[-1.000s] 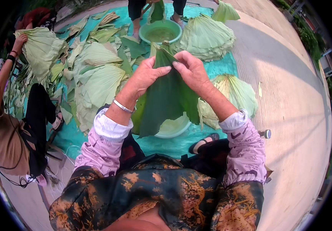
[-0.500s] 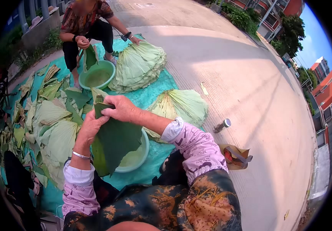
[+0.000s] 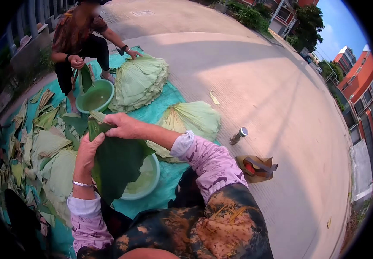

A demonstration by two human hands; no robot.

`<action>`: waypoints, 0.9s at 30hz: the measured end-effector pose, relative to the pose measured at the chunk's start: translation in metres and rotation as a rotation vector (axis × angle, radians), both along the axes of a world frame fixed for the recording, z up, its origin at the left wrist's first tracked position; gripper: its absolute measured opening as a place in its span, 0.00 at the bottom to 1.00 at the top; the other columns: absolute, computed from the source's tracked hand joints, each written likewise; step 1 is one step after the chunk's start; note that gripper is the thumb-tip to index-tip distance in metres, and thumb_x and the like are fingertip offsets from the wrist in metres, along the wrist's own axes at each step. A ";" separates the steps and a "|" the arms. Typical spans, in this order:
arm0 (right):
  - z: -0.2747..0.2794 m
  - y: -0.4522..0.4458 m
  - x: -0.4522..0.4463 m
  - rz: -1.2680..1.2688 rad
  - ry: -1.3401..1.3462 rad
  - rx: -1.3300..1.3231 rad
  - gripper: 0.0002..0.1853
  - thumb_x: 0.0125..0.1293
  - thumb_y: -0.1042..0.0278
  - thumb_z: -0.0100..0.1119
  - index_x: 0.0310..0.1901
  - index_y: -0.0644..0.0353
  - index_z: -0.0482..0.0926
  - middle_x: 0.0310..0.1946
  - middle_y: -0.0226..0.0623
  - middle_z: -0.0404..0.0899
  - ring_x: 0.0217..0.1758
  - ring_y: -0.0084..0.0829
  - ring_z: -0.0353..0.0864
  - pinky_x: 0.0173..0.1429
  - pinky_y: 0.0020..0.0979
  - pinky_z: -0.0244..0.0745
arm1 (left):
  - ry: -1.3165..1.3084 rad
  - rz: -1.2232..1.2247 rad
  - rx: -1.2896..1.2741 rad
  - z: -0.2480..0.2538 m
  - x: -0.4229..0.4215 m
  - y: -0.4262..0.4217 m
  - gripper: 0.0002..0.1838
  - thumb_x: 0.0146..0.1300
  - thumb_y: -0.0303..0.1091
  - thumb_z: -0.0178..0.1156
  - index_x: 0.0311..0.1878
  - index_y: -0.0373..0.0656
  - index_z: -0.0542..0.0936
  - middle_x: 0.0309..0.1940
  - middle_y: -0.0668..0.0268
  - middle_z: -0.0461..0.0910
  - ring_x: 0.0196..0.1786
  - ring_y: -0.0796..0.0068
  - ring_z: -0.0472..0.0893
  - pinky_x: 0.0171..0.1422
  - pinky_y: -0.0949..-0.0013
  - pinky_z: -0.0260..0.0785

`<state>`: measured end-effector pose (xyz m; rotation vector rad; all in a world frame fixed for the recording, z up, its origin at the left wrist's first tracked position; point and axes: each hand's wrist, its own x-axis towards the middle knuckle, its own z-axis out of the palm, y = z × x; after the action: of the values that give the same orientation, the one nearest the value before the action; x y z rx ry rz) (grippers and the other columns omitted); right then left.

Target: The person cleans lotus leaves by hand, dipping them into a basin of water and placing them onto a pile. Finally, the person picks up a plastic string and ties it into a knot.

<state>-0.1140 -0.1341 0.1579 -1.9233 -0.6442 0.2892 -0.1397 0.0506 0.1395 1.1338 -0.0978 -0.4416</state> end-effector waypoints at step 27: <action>-0.159 -0.033 0.024 -0.415 -0.144 -0.196 0.09 0.54 0.68 0.56 0.37 0.56 0.76 0.33 0.43 0.78 0.39 0.46 0.77 0.41 0.41 0.71 | -0.090 0.739 -0.032 -0.008 0.022 0.037 0.20 0.64 0.38 0.55 0.55 0.38 0.70 0.47 0.64 0.75 0.44 0.74 0.76 0.48 0.70 0.70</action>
<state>-0.0899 -0.1668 -0.0007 -2.2264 -0.3024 -0.0514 -0.1175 0.0872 0.1315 1.0738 0.2325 0.2683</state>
